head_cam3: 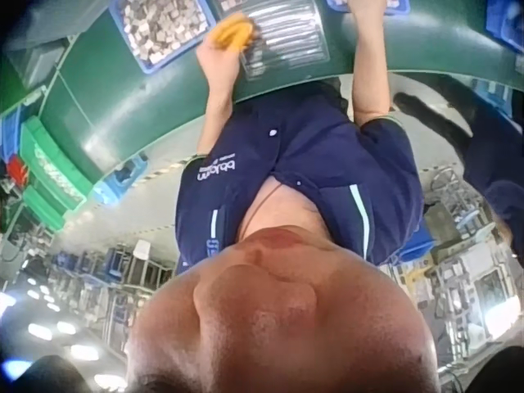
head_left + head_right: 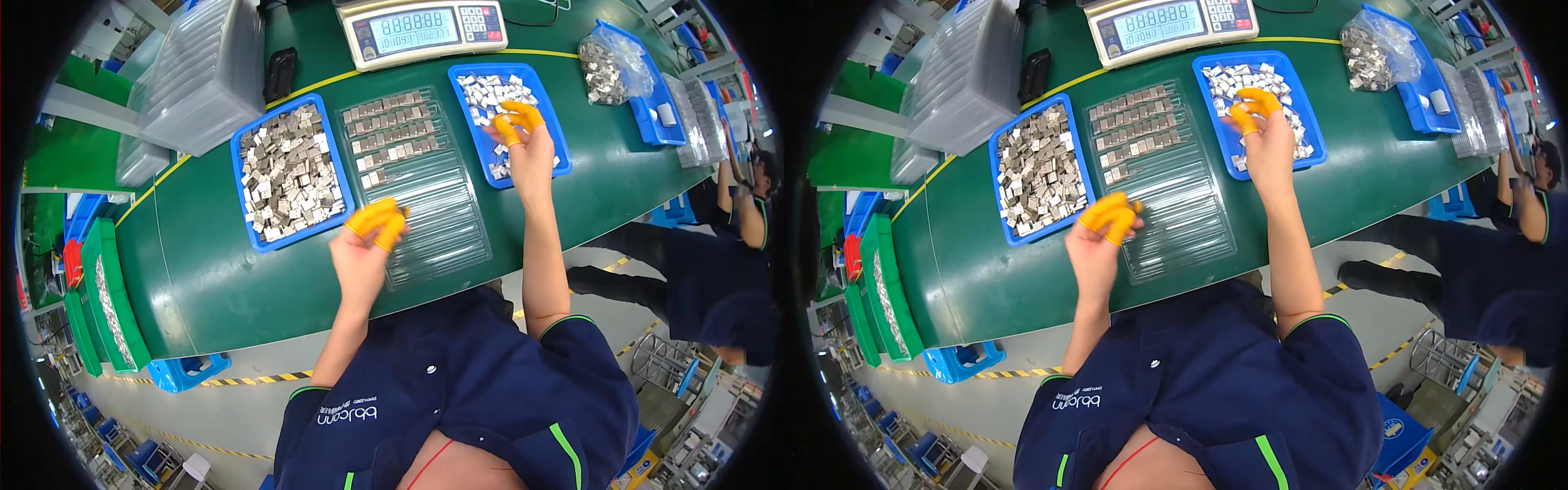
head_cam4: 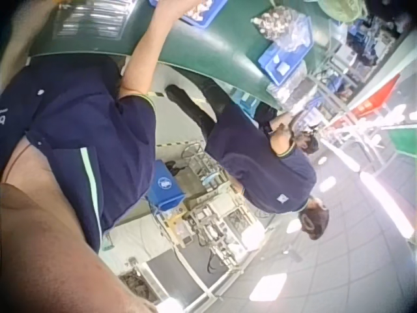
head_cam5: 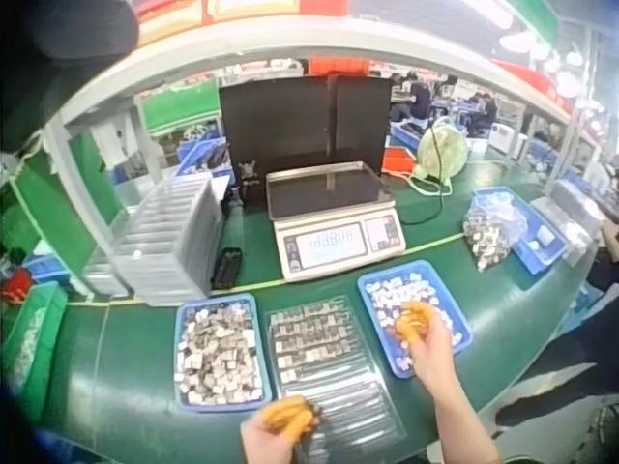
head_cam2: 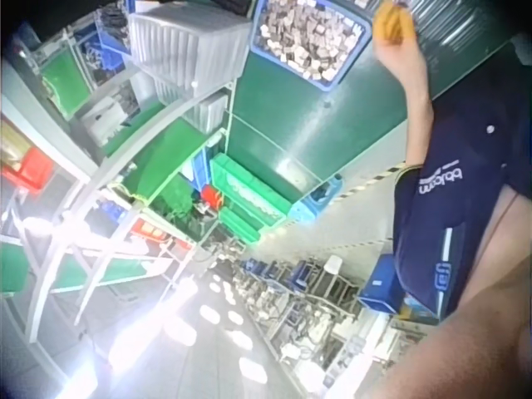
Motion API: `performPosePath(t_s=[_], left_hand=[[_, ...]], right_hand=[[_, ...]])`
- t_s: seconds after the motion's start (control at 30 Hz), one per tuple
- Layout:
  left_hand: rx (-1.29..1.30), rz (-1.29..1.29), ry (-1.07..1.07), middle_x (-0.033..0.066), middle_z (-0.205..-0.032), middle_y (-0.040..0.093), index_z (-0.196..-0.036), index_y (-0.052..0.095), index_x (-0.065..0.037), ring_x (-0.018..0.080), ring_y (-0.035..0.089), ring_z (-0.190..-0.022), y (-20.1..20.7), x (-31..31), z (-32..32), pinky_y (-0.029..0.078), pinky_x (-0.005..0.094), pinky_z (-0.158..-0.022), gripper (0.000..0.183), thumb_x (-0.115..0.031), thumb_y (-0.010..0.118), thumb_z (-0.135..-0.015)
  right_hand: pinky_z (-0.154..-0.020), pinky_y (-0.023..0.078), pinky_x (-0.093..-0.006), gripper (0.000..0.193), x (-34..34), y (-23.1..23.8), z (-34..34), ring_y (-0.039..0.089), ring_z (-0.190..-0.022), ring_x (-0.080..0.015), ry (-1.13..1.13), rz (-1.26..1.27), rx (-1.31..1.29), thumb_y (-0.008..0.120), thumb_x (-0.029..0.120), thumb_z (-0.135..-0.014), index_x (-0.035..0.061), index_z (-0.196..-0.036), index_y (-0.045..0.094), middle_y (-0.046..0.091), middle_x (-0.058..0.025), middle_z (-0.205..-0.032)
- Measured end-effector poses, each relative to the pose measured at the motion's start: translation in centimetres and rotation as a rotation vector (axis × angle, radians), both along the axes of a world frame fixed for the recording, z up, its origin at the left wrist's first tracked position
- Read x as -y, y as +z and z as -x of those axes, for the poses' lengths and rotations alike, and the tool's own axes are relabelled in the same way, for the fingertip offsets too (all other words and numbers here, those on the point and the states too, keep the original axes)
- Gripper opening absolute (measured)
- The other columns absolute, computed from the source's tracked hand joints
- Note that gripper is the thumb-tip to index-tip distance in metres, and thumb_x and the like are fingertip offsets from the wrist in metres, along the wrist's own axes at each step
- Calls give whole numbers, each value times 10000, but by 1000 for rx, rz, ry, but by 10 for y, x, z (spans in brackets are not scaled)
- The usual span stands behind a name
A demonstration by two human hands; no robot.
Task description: The person sits at a green workbench in a factory setting, wearing yellow finger cots. They repeatedly pick up small rectangular electronic components from blue trays and place them into a clear plastic tray. The person occasionally uses a digital scale to weigh the components.
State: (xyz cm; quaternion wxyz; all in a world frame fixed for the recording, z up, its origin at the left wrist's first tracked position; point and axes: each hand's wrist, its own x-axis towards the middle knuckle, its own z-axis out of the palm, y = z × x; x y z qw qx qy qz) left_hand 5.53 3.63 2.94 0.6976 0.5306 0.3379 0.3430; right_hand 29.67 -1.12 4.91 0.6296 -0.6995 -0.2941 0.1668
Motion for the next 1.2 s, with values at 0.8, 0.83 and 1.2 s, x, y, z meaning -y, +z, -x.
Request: performPosePath(t_s=[0.8, 0.83, 1.2], left_hand=[[118, 32, -7, 142, -1040, 616, -1063, 582, 67, 217, 637, -853, -3, -40, -29, 519, 278, -772, 235, 10, 578, -835], [112, 11, -1, 144, -1038, 616, -1056, 583, 70, 220, 637, -851, -4, -40, -29, 520, 278, -769, 230, 16, 579, -832], [79, -96, -118, 128, -909, 616, -980, 624, 65, 207, 641, -797, 3, -40, -25, 530, 273, -722, 195, 56, 612, -786]], right_hand=[[-701, 488, -223, 191, -26, -8, 61, 604, -742, -100, 405, 20, -309, 715, 14, -710, -5, -896, 676, 667, -62, -858], [-692, 485, -226, 185, -25, -7, 61, 598, -737, -97, 402, 46, -241, 720, 20, -705, 1, -885, 682, 668, -59, -857], [-671, 465, -239, 212, -18, -6, 42, 569, -706, -84, 620, 144, -257, 767, 55, -649, 27, -846, 694, 660, -46, -841]])
